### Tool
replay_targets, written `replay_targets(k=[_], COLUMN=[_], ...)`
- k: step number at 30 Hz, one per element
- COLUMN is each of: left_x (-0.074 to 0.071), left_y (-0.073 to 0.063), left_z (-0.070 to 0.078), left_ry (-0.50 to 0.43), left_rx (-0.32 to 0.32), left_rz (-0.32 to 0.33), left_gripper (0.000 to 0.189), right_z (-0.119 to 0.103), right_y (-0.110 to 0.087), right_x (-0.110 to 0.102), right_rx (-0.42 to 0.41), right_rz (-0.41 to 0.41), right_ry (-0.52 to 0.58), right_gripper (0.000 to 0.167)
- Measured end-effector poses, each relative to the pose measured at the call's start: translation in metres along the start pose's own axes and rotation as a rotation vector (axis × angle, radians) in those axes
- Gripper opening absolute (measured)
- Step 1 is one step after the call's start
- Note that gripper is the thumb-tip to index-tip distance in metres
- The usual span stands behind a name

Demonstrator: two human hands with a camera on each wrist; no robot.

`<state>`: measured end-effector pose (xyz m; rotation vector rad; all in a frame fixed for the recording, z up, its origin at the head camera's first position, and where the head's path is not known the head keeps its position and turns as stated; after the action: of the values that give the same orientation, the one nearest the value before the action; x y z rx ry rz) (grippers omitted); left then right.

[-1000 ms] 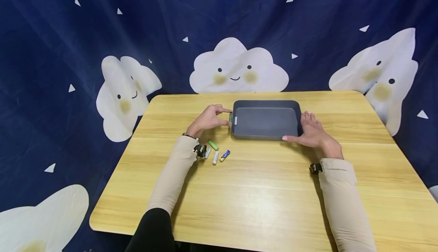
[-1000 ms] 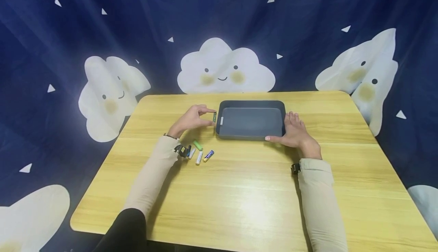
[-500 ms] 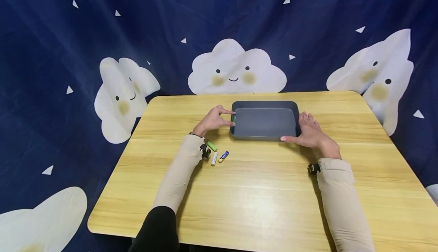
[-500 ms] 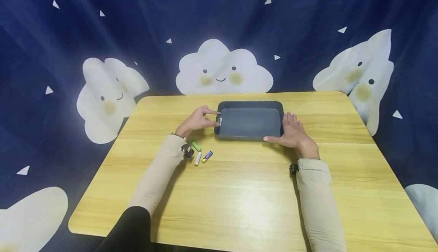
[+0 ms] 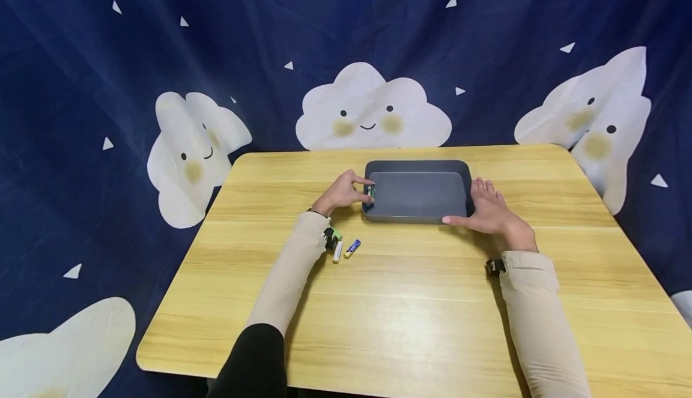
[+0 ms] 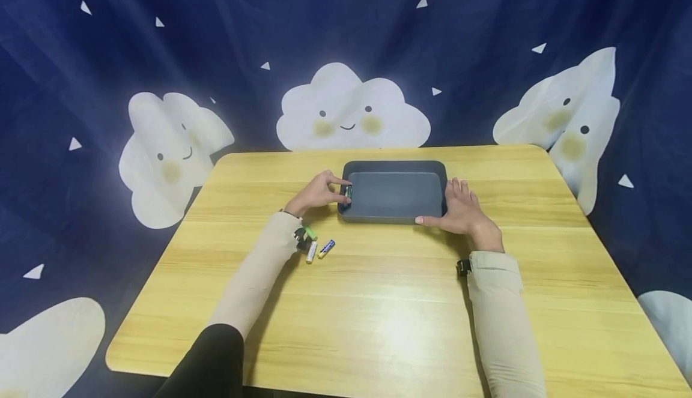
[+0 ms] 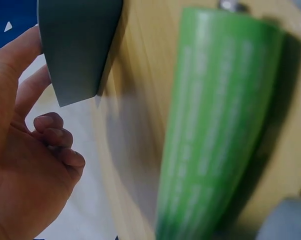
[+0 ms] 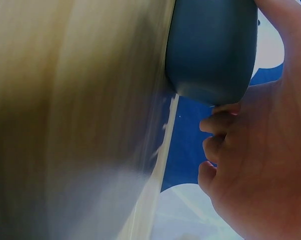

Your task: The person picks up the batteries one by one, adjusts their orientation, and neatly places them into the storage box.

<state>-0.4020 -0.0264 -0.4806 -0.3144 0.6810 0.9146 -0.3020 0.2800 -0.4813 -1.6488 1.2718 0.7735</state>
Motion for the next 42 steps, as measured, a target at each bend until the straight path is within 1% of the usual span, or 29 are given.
replay_targets(k=[6,12,20,27,36,42], left_x=[0.004,0.007,0.010,0.009,0.011,0.013], left_y=[0.004,0.010,0.014,0.015,0.014,0.012], left_z=[-0.002,0.001,0.004,0.006,0.008,0.008], left_ry=[0.033,0.122,0.254,0.373,0.397,0.382], left_rx=[-0.049,-0.075,-0.083,-0.067,-0.079,-0.087], left_rz=[-0.014,-0.041,-0.066,-0.076,-0.097,-0.107], left_gripper=[0.049,0.049,0.047,0.048,0.049,0.050], right_z=[0.000,0.000,0.000,-0.001,-0.001,-0.001], right_y=[0.001,0.000,-0.001,0.000,-0.001,0.000], right_x=[0.002,0.002,0.002,-0.001,0.000,0.001], right_rx=[0.002,0.000,-0.001,-0.006,-0.010,-0.014], right_rz=[-0.010,-0.006,-0.002,0.008,0.000,0.003], right_ry=[0.002,-0.001,0.010,0.021,0.011,0.013], right_gripper=[0.138,0.137,0.137,0.136,0.136,0.136])
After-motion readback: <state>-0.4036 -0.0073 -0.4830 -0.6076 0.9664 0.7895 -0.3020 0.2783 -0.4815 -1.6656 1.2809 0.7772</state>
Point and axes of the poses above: each hand's wrist, its own y-axis towards the middle knuckle, its own x-axis out of the palm, z = x × y, the point moved 9 cm from there along y, towards the middle knuckle, and after that the axes turned 8 degrees about x, right-handed, at the moved point
